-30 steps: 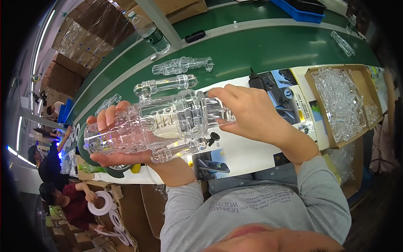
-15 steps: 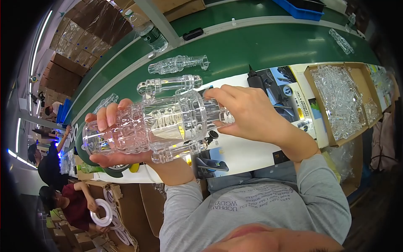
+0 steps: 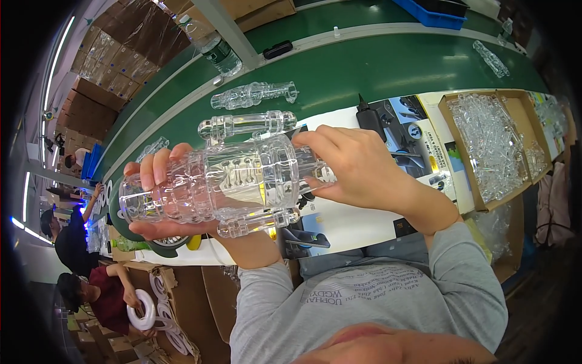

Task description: Applying liquid from a squeeze bottle to plastic lids and assembling them onto plastic containers at a production workstation.

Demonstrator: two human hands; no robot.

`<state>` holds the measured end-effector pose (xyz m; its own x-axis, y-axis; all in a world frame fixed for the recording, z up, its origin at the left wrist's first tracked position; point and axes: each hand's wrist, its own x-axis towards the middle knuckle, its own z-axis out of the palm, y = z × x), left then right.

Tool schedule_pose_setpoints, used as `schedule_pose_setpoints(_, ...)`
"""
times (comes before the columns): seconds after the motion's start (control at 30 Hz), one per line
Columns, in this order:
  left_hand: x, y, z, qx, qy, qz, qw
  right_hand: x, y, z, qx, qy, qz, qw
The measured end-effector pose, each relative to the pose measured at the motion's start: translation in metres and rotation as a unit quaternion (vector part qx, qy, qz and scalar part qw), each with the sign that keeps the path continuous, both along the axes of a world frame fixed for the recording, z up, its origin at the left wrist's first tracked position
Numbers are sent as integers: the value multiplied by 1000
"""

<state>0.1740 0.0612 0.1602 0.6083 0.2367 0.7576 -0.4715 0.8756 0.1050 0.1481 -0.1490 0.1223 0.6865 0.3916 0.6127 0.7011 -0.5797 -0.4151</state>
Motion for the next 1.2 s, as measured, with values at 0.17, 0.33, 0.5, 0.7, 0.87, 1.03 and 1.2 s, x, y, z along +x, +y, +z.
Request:
schedule_pose_setpoints(0.17,-3,-6,-2,-22,-43,-26,998,0,2,0,1,-37,-20,999)
schedule_pose_setpoints(0.33,-3,-8,-2,-33,-43,-26,998,2,5,-5,18,-59,-42,997)
schedule_pose_setpoints(0.5,-8,-5,-2,-22,-74,-47,996,3,10,-9,19,-49,-22,998)
schedule_pose_setpoints(0.7,-19,-13,-1,-1,-84,7,996,9,8,-11,44,-55,-22,997)
schedule_pose_setpoints(0.87,-18,-7,-4,4,-57,78,995,13,11,-9,50,-59,-1,997)
schedule_pose_setpoints(1.03,-28,0,7,6,-123,-10,992,-1,11,4,37,-13,68,997)
schedule_pose_setpoints(1.2,-68,13,11,96,-112,26,989,-31,18,8,23,18,131,991)
